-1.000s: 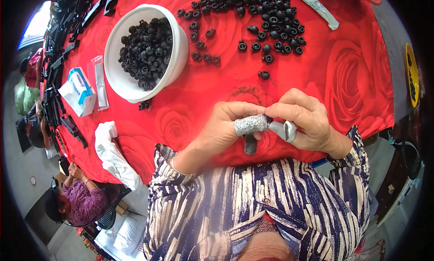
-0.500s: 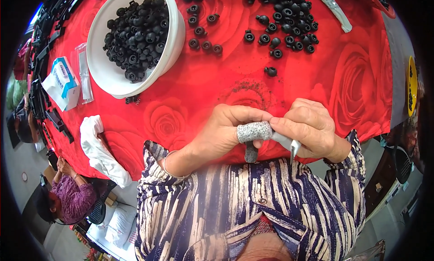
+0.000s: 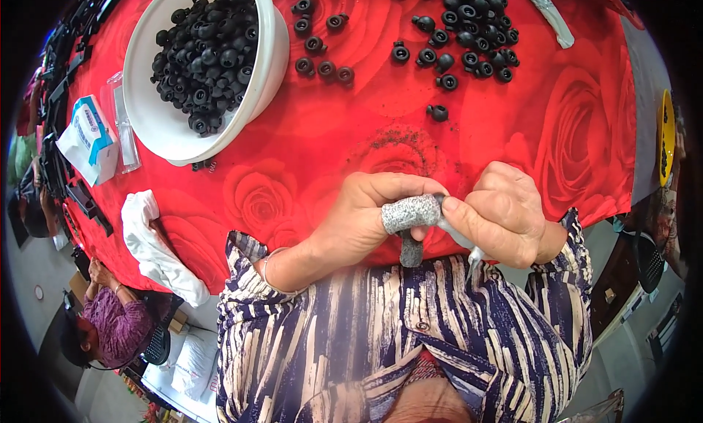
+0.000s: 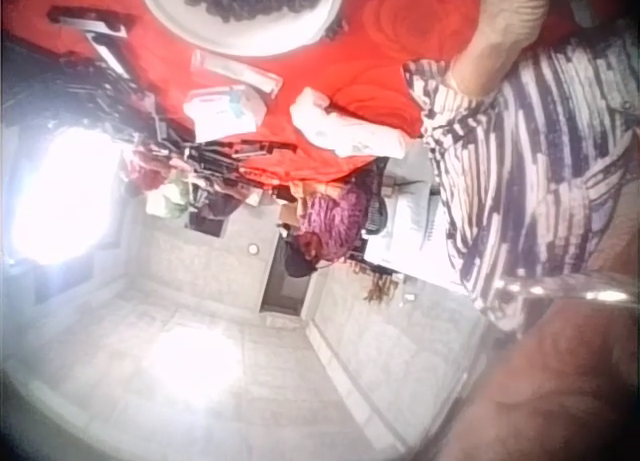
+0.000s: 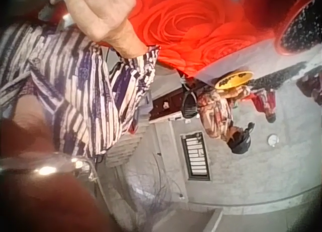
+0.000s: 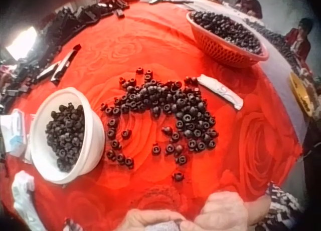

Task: The person trims small black plastic cord locks one by one using a small blade.

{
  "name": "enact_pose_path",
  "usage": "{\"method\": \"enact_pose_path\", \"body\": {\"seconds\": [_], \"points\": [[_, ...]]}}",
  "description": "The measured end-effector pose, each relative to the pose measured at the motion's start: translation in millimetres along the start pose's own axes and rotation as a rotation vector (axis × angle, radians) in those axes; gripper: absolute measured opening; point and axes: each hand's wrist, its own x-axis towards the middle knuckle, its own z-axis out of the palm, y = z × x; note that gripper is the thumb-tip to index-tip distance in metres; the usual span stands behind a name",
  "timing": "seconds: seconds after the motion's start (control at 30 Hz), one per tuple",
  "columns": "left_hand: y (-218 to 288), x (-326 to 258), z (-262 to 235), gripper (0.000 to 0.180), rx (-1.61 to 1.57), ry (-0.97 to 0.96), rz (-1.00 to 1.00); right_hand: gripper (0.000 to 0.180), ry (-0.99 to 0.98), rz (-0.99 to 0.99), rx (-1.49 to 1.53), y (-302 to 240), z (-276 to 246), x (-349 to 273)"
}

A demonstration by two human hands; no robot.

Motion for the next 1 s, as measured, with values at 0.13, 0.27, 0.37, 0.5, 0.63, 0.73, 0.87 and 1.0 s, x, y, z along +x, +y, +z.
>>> {"method": "enact_pose_path", "body": {"seconds": [0.13,0.27,0.37,0.5,0.63,0.73,0.87,1.0], "points": [[0.9,0.0,0.7,0.023,-0.001,-0.001,-0.023,0.047,-0.006,-0.004,-0.015,0.0,-0.1,-0.3],[-1.4,0.6,1.7,0.022,0.018,0.029,-0.006,0.048,0.017,-0.007,-0.021,-0.5,1.8,-0.2],[-1.1,0.5,-0.5,0.022,-0.072,0.021,-0.007,0.034,-0.104,0.004,0.056,1.8,-7.9,-3.3],[-2.0,3.0,-6.7,0.024,-0.157,-0.021,0.111,0.031,-0.094,0.329,0.266,-1.3,-9.1,11.3],[-1.1,0.6,-4.4,0.023,-0.050,0.005,0.115,0.029,-0.183,0.520,0.450,3.1,-15.6,10.6],[1.2,0.2,-2.1,0.022,0.038,-0.002,0.135,0.023,-0.160,0.559,0.355,0.7,-11.1,7.8],[-0.1,0.7,-3.2,0.022,0.117,0.007,0.167,0.019,-0.166,0.592,0.329,-0.7,-8.9,8.0],[-0.3,1.2,-3.5,0.024,0.133,-0.013,0.179,0.020,-0.174,0.563,0.278,-1.1,-8.5,7.8]]}}
